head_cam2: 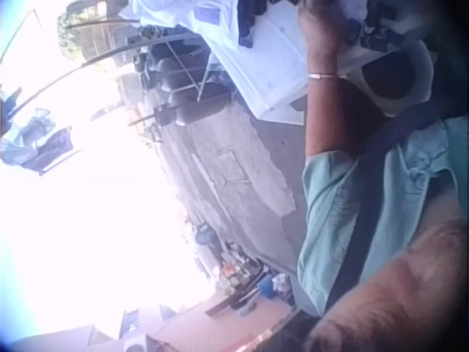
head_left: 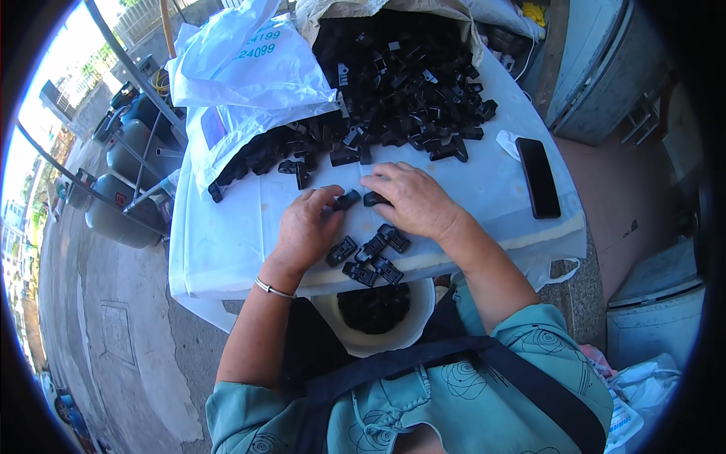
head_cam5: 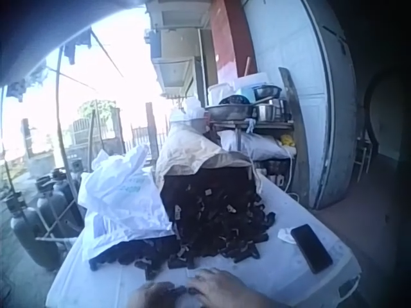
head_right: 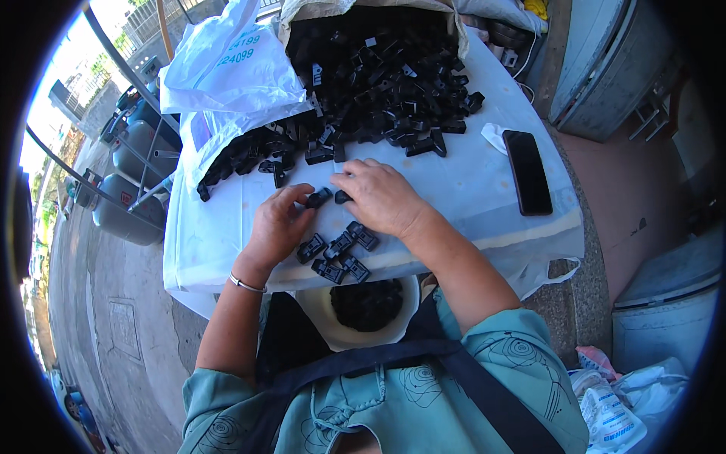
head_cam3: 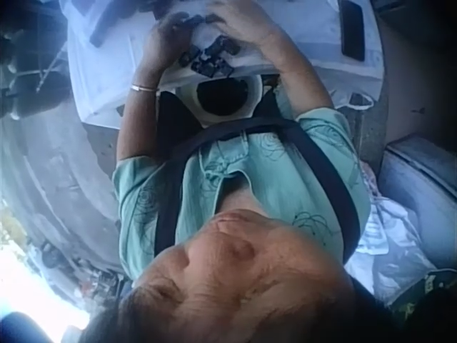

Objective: Sorting small black plastic components from a pile on a table into a container.

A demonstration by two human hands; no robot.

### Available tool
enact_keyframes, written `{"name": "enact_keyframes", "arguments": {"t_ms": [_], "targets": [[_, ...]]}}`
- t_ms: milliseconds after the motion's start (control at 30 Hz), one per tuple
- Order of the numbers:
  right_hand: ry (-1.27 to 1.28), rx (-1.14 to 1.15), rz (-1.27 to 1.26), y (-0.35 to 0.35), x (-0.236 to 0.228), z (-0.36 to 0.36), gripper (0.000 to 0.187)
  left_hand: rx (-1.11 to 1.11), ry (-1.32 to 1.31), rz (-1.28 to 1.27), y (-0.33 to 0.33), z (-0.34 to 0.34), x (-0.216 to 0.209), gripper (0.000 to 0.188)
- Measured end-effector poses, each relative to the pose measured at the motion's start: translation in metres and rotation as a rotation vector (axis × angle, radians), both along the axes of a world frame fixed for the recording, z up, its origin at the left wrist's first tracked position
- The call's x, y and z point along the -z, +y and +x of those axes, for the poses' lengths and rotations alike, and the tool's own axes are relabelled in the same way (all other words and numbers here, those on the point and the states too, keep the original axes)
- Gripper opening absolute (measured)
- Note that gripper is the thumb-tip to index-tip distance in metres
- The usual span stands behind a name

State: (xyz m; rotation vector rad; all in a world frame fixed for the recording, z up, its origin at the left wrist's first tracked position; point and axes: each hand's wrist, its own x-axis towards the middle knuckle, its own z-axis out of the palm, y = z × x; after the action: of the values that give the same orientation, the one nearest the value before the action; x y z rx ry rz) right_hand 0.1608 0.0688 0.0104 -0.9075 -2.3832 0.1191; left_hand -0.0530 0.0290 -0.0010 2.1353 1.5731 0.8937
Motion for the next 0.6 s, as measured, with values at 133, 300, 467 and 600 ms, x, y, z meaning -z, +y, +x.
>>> {"name": "enact_keyframes", "arguments": {"t_ms": [133,300,467,600], "targets": [[-0.008,0.030,-0.287,0.005,0.002,0.005,0.033,-0.001,-0.074,-0.020,-0.002,-0.003,0.004,0.042],[0.300,-0.098,-0.203,0.002,0.009,-0.014,0.029,-0.004,-0.095,-0.012,0.000,-0.001,0.005,0.047],[0.101,-0.195,-0.011,0.004,0.008,-0.019,0.023,0.020,-0.098,-0.055,0.002,-0.002,0.003,0.048],[0.111,-0.163,0.074,0.001,0.010,-0.023,0.021,0.041,-0.086,-0.034,0.004,-0.004,0.004,0.047]]}}
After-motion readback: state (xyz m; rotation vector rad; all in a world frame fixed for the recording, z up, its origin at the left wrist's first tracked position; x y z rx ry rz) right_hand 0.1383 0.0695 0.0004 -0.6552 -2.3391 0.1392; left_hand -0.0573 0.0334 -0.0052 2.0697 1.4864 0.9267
